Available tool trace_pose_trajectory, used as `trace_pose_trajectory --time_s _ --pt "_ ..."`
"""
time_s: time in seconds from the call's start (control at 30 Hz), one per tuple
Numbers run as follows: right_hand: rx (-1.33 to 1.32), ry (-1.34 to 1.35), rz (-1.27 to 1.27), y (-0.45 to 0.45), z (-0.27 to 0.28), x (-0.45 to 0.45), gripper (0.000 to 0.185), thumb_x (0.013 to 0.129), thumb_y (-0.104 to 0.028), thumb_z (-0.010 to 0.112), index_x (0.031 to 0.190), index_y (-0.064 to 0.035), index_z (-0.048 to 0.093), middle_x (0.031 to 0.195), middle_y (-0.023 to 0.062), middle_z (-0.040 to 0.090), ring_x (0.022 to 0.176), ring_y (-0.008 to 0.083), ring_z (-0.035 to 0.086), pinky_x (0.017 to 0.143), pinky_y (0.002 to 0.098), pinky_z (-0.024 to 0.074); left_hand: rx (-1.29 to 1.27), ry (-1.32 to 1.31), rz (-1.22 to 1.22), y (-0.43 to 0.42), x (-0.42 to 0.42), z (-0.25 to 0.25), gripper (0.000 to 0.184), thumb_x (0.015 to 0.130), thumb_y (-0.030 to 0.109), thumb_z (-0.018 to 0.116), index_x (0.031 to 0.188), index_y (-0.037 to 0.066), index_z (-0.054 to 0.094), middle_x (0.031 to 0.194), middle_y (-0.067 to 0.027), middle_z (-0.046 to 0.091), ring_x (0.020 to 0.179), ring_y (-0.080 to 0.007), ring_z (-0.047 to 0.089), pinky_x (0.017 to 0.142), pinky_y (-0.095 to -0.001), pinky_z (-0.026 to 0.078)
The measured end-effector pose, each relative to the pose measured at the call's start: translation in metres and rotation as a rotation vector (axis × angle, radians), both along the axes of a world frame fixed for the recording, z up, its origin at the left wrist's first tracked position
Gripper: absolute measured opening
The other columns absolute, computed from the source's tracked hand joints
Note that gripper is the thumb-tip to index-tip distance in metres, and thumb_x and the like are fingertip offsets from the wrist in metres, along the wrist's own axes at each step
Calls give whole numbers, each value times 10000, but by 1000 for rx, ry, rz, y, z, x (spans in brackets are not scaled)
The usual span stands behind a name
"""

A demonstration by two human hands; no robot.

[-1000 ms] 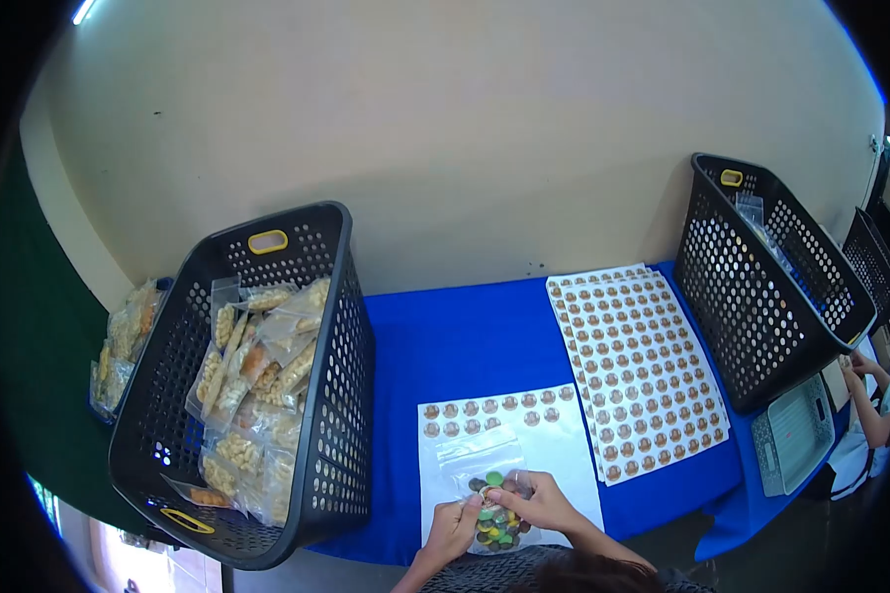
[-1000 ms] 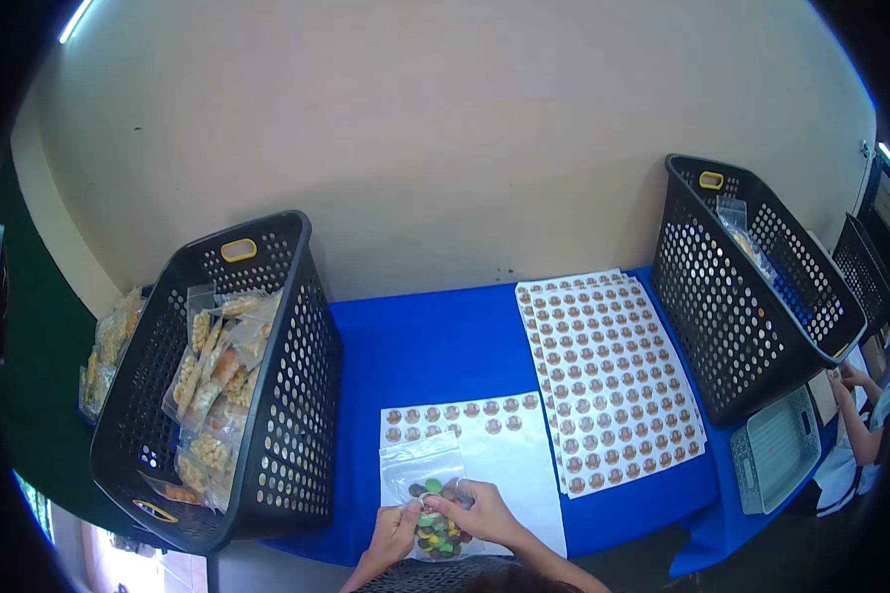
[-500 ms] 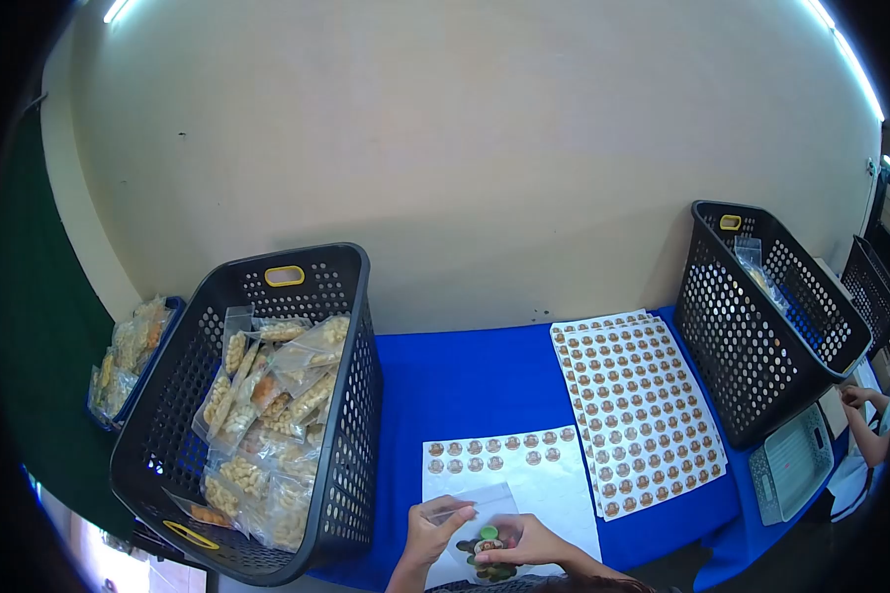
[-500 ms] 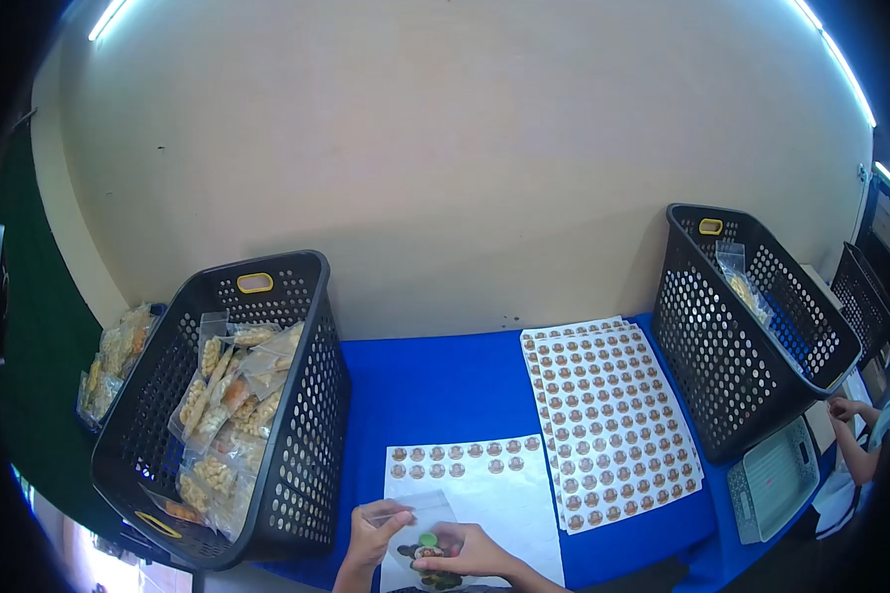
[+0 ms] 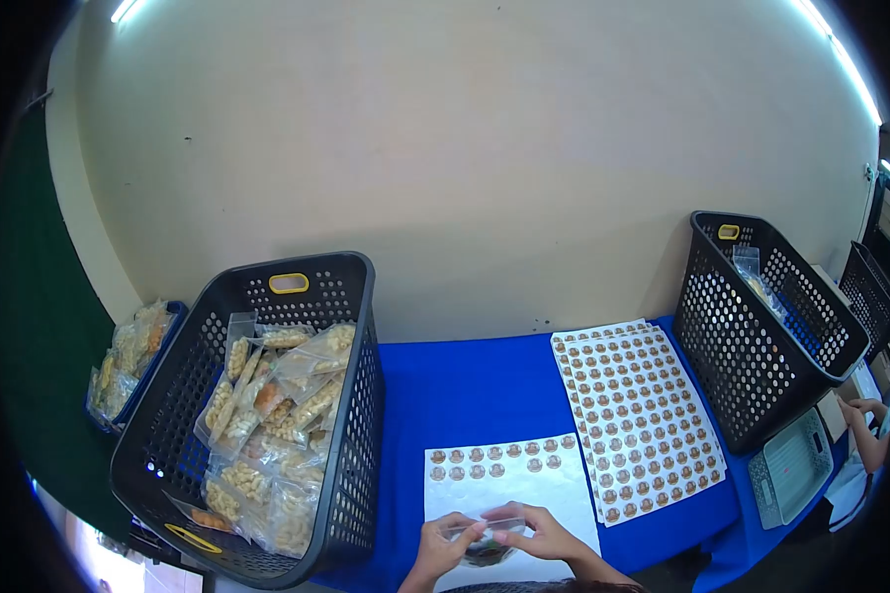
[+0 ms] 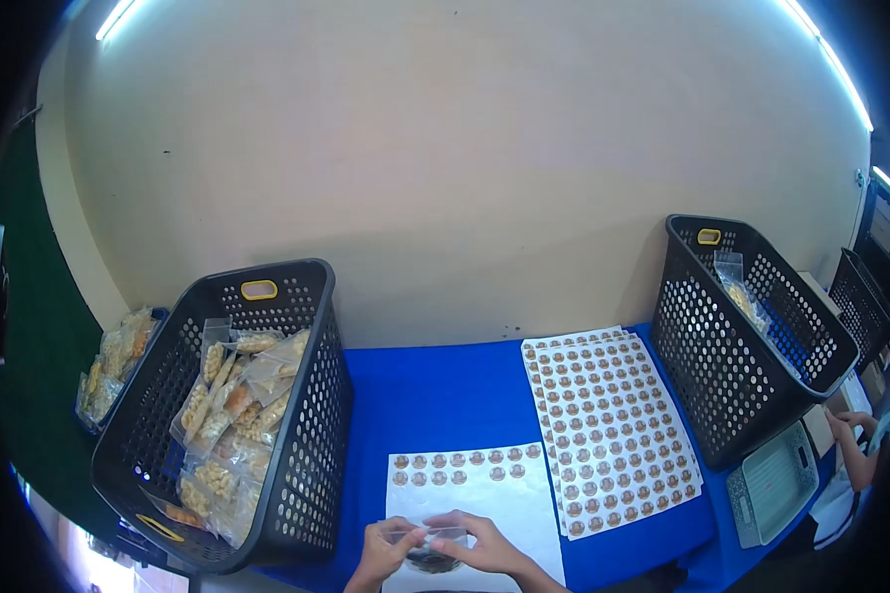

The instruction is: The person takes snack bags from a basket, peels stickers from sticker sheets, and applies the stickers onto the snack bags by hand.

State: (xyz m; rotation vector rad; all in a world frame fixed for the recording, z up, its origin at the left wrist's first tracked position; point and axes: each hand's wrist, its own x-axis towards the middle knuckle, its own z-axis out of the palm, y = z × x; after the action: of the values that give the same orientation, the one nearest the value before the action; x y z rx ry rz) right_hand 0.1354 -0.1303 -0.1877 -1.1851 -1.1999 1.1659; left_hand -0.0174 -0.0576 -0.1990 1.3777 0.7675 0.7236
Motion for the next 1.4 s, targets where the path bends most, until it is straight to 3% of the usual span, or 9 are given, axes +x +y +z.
trace_pose_trajectory --time_s 0.13,0.2,0.23,0.63,0.93,1.07,1.1,1.23,1.4 --pt "29 -154 0 5 2 11 237 782 -184 550 913 13 566 818 106 581 824 161 549 720 261 421 -44 41 -53 -10 6 16 180 761 132 588 800 -44 598 732 -84 604 718 -105 548 680 -218 423" --pt "16 -240 -169 5 12 9 201 782 -167 545 849 20 573 772 112 580 792 169 563 702 264 429 -164 -223 -134 -13 7 19 185 777 137 561 862 -27 540 873 -115 538 749 -203 544 667 -307 451" --pt "53 -265 -180 6 11 8 181 773 -155 555 818 20 568 783 113 582 762 179 571 685 270 436 -105 -111 -89 -10 7 11 188 769 139 582 825 -40 598 750 -82 604 730 -108 549 686 -221 422" --pt "85 -272 -262 6 6 3 124 717 -94 595 797 1 587 732 103 590 689 162 573 635 256 441 185 -38 -24 3 -1 7 97 729 41 583 799 -18 618 827 -115 578 797 -151 530 705 -256 405" --pt "-48 69 -439 5 -16 2 223 771 -95 545 952 33 562 831 115 602 720 134 587 633 240 469 361 -120 365 -4 -2 -20 273 697 27 606 945 -44 519 973 -119 494 908 -173 504 791 -285 409" --pt "211 -149 -197 2 -3 -11 327 779 -47 498 1105 -19 490 1037 178 523 995 209 500 842 293 391 404 -105 160 -25 16 8 374 716 66 593 1054 -47 480 1065 -149 468 1013 -231 464 868 -306 362" --pt "171 -85 -36 0 2 -13 440 763 -88 509 1191 -55 410 1223 182 360 1157 272 314 950 373 248 381 -170 221 -30 22 10 368 737 97 577 1060 -51 480 1084 -149 470 1004 -235 476 856 -302 372" --pt "295 -616 46 0 -5 -12 579 720 -246 562 1220 -54 342 1316 153 144 1167 350 110 952 439 100 200 -69 265 -13 5 -9 275 822 143 479 995 -67 516 930 -134 558 892 -214 538 776 -287 421" --pt "217 -435 -423 2 -2 -11 549 721 -277 591 1167 -61 356 1196 153 284 1151 317 185 933 415 178 -31 -167 135 -9 -7 -2 255 848 150 440 943 -62 546 837 -117 583 832 -159 550 737 -248 417"
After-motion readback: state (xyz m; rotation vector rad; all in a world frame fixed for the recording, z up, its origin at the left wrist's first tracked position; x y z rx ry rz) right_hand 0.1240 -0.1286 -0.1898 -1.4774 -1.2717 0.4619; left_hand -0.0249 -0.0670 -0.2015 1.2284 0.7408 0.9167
